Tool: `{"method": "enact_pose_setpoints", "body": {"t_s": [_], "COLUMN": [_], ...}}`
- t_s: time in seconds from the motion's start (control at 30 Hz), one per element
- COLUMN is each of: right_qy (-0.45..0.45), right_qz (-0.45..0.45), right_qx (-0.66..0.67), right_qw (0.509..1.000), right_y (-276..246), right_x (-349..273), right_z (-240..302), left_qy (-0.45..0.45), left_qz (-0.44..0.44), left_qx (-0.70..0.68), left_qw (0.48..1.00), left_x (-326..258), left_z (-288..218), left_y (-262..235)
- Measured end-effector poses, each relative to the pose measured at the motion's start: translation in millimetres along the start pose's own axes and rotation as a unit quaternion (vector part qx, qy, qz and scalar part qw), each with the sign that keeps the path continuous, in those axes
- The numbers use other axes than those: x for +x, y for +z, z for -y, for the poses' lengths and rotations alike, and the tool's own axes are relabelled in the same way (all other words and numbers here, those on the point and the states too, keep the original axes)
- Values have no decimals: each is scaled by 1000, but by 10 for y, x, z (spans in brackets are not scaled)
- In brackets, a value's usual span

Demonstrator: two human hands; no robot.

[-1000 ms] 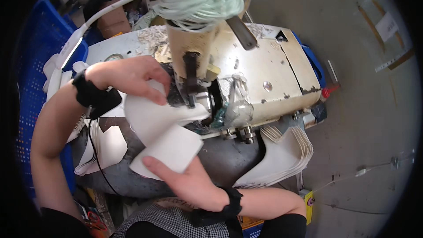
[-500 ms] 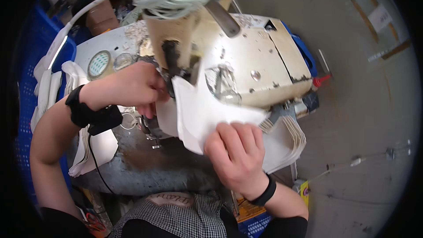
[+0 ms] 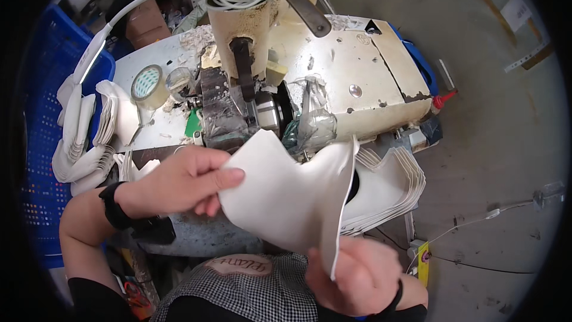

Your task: The person repeatedly feeds white shoe sole pieces through a sewing machine, guiding them under the presser foot and stacking the finished pieces on the table. The person handles the pieces one at a time, aligning them before sewing and placing them in a growing stack after completion.

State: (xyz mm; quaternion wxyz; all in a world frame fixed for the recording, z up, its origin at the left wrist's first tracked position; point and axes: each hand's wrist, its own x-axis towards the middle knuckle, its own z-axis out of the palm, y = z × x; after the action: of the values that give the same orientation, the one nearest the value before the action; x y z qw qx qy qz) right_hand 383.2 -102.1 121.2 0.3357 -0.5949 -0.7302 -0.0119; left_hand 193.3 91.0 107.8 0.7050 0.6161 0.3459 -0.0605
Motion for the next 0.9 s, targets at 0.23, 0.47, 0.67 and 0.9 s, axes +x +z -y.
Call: {"method": "enact_pose_setpoints", "body": {"t_s": [0.23, 0.47, 0.67, 0.9], "right_qy": [73, 136, 126, 210], "right_qz": [-16, -61, -72, -341], "right_qx": [166, 263, 111, 112], "right_qw": [983, 953, 983, 910], "right_y": [675, 808, 645, 5], "right_x": [-114, 107, 66, -284], "right_z": [38, 109, -122, -389], "left_qy": [24, 17, 43, 289], "left_qz": [-159, -139, -181, -56], "left_qx": [37, 99, 193, 291], "left_qw": [986, 985, 963, 910], "left_x": [105, 245, 294, 308], "left_z": [237, 87, -9, 167], "left_y": [-336, -522, -439, 328]}}
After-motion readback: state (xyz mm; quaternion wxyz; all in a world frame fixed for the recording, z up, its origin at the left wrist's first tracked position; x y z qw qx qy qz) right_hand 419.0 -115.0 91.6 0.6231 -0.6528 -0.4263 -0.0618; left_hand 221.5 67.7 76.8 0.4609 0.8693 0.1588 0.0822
